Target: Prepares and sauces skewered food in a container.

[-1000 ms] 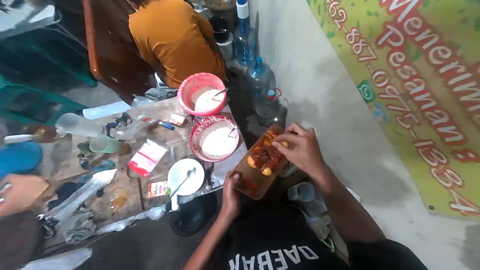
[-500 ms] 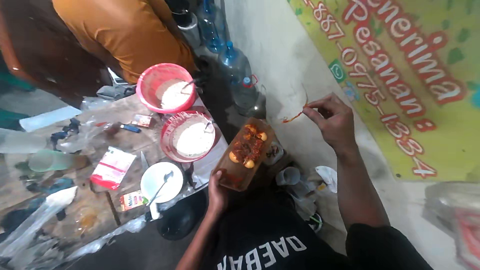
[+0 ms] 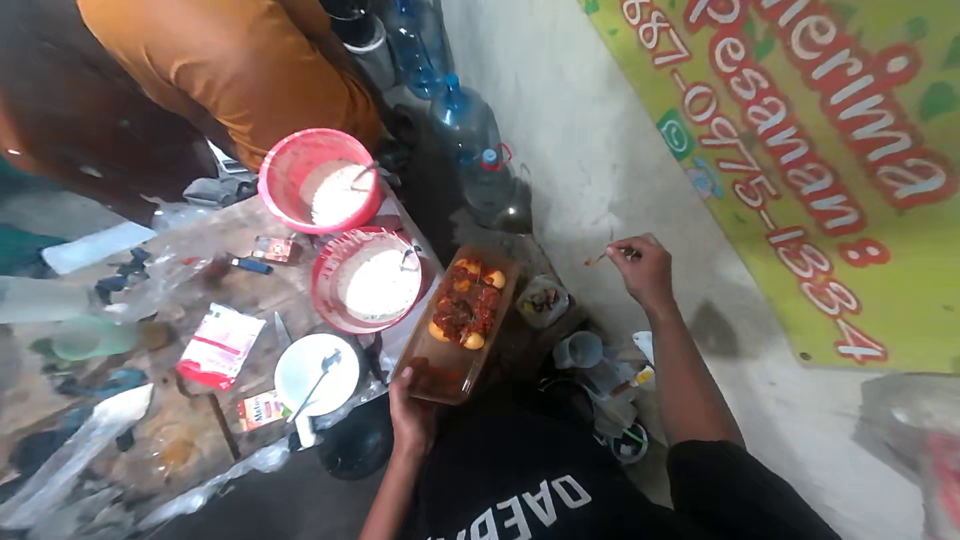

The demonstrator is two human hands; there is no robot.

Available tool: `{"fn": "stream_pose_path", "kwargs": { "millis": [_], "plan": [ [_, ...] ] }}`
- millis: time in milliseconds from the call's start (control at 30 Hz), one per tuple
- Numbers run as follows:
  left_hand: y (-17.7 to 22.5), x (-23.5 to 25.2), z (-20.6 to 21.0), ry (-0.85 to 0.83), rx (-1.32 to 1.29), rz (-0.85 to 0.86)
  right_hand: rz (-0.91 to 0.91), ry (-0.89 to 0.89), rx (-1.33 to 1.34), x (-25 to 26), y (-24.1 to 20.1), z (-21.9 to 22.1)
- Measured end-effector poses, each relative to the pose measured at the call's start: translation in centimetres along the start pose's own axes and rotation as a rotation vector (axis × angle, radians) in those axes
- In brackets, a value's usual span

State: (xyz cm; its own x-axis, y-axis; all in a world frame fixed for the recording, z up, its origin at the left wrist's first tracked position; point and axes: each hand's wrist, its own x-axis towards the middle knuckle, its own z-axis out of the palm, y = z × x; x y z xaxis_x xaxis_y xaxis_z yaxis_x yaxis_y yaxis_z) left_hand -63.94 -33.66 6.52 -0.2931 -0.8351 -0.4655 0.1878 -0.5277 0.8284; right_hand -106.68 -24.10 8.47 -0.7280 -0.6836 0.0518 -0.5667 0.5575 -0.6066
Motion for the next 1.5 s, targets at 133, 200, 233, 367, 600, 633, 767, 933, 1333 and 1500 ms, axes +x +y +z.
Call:
{"fn": "stream_pose_path", "kwargs": {
  "millis": [133, 200, 233, 367, 600, 633, 767, 933, 1333, 1500],
  "plan": [
    [0.7, -0.2, 0.0, -0.013, -0.017, 0.054, 0.072, -0.046, -0.064, 0.4, 3.9, 3.8],
    [1.1, -0.4, 0.1, -0.016, -0.024, 0.066, 0.127, -0.069, -0.090, 0.5, 5.6, 5.4],
    [1.2, -0.4, 0.1, -0.024, -0.032, 0.077, 0.156, -0.077, -0.116, 0.4, 6.5, 6.3],
    [1.9, -0.9, 0.1, -0.047, -0.083, 0.102, 0.345, -0.284, -0.361, -0.4, 6.6, 7.9],
    [3.4, -1.7, 0.8, -0.020, -0.089, 0.100, 0.172, -0.289, -0.076, -1.3, 0.5, 5.4],
    [3.5, -1.8, 0.8, -0.027, -0.088, 0.101, 0.106, -0.253, -0.030, -1.3, -0.7, 4.6],
    [4.0, -2.3, 1.1, -0.034, -0.074, 0.088, -0.274, -0.068, 0.077, -2.0, -7.0, 1.8],
    [4.4, -2.6, 1.0, -0.087, -0.007, 0.062, -0.843, -0.122, -0.131, -1.6, -14.3, 0.1],
    [3.9, -3.3, 0.6, -0.119, 0.006, 0.078, -1.199, -0.370, -0.456, -0.9, -17.8, 3.2],
    [3.5, -3.2, 0.1, -0.137, 0.000, 0.079, -1.228, -0.357, -0.460, -1.2, -17.9, 3.9]
  ]
}}
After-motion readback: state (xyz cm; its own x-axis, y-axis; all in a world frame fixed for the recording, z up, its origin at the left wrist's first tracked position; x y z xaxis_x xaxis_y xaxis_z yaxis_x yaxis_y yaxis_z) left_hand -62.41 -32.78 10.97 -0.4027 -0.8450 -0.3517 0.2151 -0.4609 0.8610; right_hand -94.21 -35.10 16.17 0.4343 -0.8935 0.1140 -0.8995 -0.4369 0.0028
